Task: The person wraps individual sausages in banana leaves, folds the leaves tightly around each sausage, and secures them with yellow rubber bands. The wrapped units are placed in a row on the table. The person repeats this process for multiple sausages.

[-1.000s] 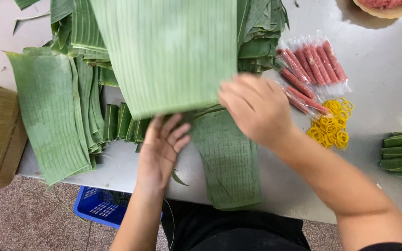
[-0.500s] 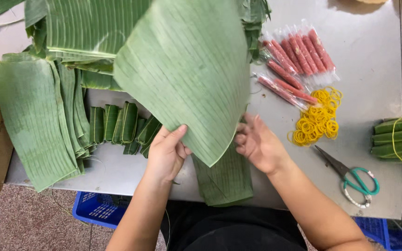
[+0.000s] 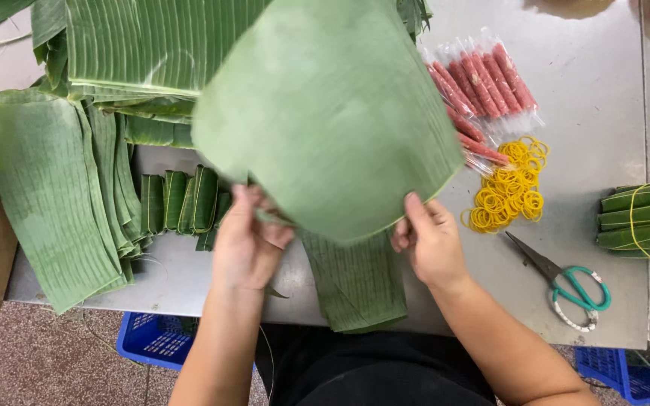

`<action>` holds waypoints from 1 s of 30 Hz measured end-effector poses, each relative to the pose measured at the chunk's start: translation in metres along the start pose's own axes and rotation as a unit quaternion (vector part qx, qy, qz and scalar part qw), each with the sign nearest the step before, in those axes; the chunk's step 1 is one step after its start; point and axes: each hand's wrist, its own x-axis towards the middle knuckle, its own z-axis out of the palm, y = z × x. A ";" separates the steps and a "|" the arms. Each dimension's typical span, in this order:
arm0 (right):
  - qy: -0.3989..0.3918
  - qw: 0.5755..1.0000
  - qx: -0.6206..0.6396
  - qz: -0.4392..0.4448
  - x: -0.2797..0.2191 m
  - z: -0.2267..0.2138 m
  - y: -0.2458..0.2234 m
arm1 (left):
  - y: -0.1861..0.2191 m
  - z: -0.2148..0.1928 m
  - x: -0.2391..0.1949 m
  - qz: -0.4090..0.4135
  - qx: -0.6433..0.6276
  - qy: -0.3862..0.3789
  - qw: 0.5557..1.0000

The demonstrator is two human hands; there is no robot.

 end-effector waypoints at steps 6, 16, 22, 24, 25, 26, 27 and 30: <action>-0.072 0.982 0.173 -0.025 0.005 -0.003 -0.017 | 0.130 0.026 -0.068 0.203 -0.028 -0.081 0.976; -0.044 0.981 0.181 0.050 -0.002 0.024 0.003 | 0.079 0.033 -0.065 -0.044 0.725 -0.139 0.673; -0.154 0.982 0.016 0.107 -0.012 0.003 0.010 | -0.021 -0.002 -0.033 -0.183 0.183 0.038 0.965; -0.245 0.963 -0.087 0.075 -0.015 -0.005 0.007 | -0.027 -0.006 -0.027 -0.108 0.065 0.110 0.986; -0.289 0.946 -0.138 0.058 -0.017 -0.006 0.005 | -0.025 -0.007 -0.024 -0.078 0.075 0.127 0.986; -0.232 0.960 -0.077 0.136 -0.019 -0.005 0.004 | -0.023 -0.005 -0.020 -0.046 0.084 0.142 0.985; -0.171 0.962 -0.016 0.212 -0.021 -0.001 0.007 | -0.020 -0.003 -0.018 -0.050 0.106 0.146 0.982; -0.285 0.911 0.151 0.257 -0.021 -0.008 0.017 | -0.016 0.005 -0.019 -0.043 0.149 0.157 0.975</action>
